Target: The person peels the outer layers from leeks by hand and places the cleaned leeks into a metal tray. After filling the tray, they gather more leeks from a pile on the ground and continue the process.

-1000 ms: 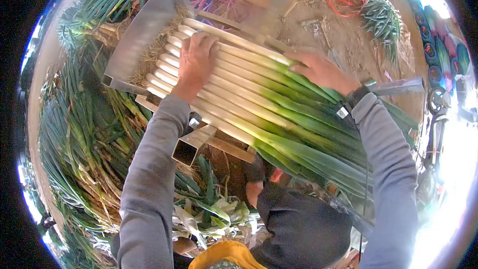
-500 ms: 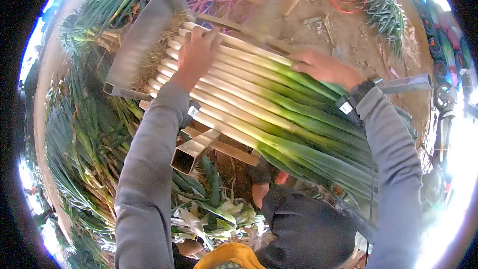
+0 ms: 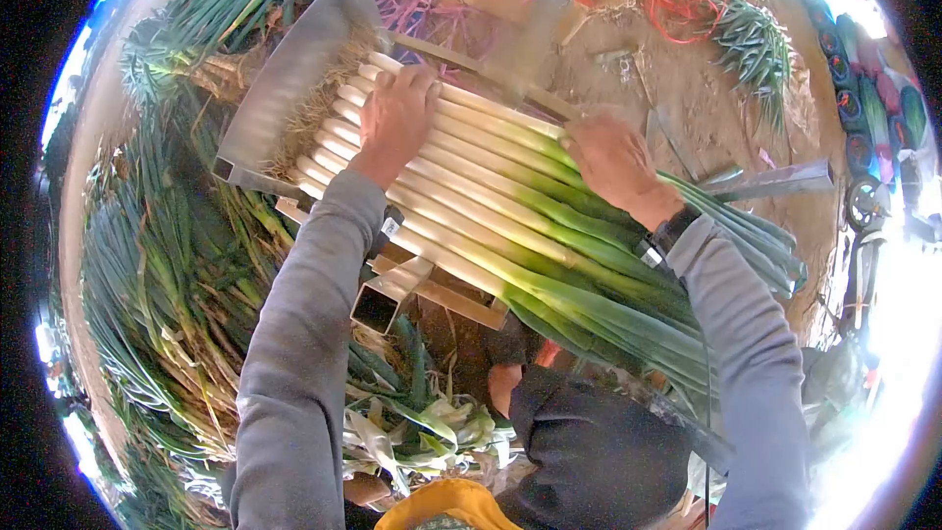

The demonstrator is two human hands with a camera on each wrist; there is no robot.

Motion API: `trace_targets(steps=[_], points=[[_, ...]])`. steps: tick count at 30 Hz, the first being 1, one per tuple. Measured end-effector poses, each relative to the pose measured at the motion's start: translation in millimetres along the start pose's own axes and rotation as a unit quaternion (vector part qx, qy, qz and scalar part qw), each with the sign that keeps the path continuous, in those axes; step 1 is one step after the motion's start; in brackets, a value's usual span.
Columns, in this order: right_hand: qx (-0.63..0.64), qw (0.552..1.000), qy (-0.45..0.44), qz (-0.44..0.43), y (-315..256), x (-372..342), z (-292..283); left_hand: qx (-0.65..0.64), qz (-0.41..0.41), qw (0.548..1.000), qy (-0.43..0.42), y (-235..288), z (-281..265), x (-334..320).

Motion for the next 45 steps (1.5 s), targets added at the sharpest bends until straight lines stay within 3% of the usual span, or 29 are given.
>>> trace_targets(steps=[5, 8, 10, 12, 15, 19, 23, 25, 35, 41, 43, 44, 45], points=[[0.018, 0.999, 0.037, -0.010, -4.7, -4.4, 0.2, 0.013, 0.004, 1.000, 0.017, 0.0, -1.3, -3.1], [0.047, 0.998, -0.014, 0.035, -2.4, 0.9, 2.6, 0.009, -0.001, 1.000, 0.018, -0.8, -1.5, -2.3], [-0.002, 0.999, 0.039, -0.002, -2.8, -4.5, 4.7, 0.003, -0.001, 1.000, 0.009, -2.9, -2.8, -1.6], [0.013, 1.000, 0.021, 0.017, -4.4, -3.8, 2.2, -0.010, 0.005, 1.000, -0.005, -2.7, -3.1, 0.7], [0.035, 0.999, 0.008, 0.031, -3.2, -1.5, 3.3, 0.040, 0.077, 0.996, -0.015, -14.0, -4.7, 11.1], [0.033, 0.998, 0.046, 0.009, 4.7, -3.3, 12.1, -0.020, 0.027, 0.999, -0.010, -28.8, -1.4, 17.1], [0.047, 0.998, 0.028, 0.024, 6.9, -0.1, 12.8, -0.008, 0.028, 1.000, -0.011, -27.3, 2.3, 14.1], [0.083, 0.995, 0.013, 0.056, 5.4, 4.6, 10.9, -0.003, 0.057, 0.998, 0.029, -30.0, 3.8, 16.5], [0.123, 0.991, 0.005, 0.053, -0.1, -2.4, 6.6, 0.013, 0.060, 0.997, 0.056, -30.8, 7.0, 10.9], [0.090, 0.996, 0.006, 0.021, 5.7, -2.0, 10.5, 0.022, 0.054, 0.998, 0.018, -30.0, 7.2, 12.8], [0.090, 0.988, -0.062, 0.107, 18.6, -2.8, 18.5, 0.081, 0.107, 0.988, 0.075, -33.7, 24.8, 12.0], [0.104, 0.988, -0.043, 0.106, 34.0, -7.4, 31.6, 0.031, 0.139, 0.982, 0.124, -44.9, 53.9, 14.0], [0.127, 0.986, -0.027, 0.103, 61.0, -18.8, 48.3, 0.132, 0.175, 0.976, 0.007, -39.3, 40.6, 14.3]])
Point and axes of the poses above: each hand's wrist, its own x-axis towards the middle knuckle, its own z-axis out of the palm, y = z × x, the point moved 1 cm from there along x, towards the middle knuckle, and after that the axes turned 15 degrees about x, right-handed, at the moved point
